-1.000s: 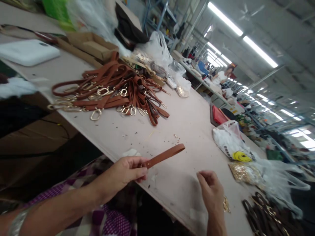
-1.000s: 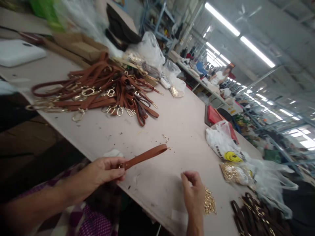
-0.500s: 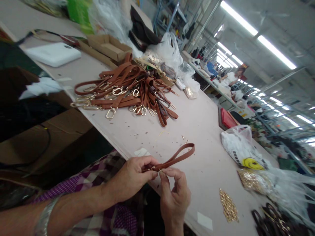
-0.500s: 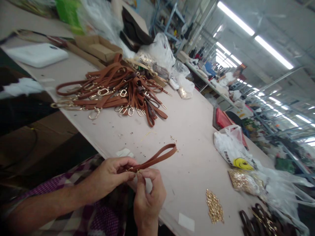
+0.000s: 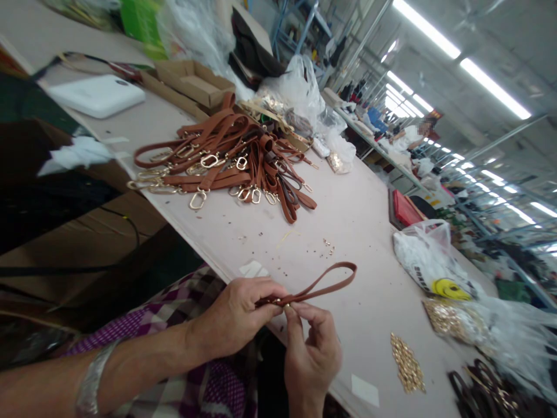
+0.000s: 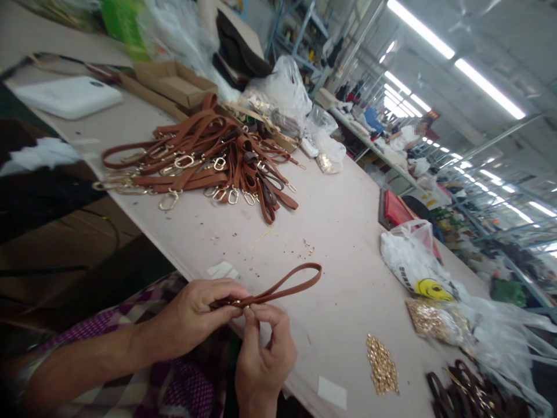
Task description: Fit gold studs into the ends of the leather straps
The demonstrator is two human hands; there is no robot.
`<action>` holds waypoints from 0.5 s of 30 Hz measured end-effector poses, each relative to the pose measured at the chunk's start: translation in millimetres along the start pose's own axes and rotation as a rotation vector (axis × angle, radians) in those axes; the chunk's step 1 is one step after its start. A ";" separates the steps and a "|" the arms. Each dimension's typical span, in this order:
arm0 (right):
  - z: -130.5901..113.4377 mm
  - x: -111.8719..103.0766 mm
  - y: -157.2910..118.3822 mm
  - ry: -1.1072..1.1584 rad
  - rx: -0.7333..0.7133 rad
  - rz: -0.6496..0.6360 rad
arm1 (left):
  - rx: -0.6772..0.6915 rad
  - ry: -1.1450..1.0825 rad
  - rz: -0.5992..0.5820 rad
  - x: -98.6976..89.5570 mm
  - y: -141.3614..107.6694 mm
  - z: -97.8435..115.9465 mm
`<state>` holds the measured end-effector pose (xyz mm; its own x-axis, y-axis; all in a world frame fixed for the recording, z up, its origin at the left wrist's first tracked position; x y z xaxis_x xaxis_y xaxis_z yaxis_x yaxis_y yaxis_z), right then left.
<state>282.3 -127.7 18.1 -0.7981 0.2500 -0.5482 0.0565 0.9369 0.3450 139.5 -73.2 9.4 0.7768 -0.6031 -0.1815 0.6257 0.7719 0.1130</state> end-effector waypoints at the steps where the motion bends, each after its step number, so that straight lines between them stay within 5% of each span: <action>1: 6.3 1.1 -1.2 0.088 0.074 0.024 | 0.010 0.001 -0.004 0.5 0.2 0.3; 6: 22.8 9.2 -4.3 0.454 0.246 0.109 | 0.070 0.039 0.005 2.0 1.4 4.6; 15: 27.8 18.8 -10.2 0.579 0.287 0.094 | 0.137 0.129 0.096 6.1 -7.9 8.2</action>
<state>283.4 -125.8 -16.9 -0.9715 0.2369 0.0010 0.2355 0.9655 0.1107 139.9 -84.6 15.5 0.8234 -0.4903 -0.2857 0.5597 0.7848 0.2662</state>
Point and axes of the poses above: each hand's wrist, its own y-axis towards the middle knuckle, its own x-axis out of the palm, z = x × y, the point moved 6 cm from there along y, towards the middle knuckle, and after that the axes turned 15 degrees about -z, right-handed, at the moved point
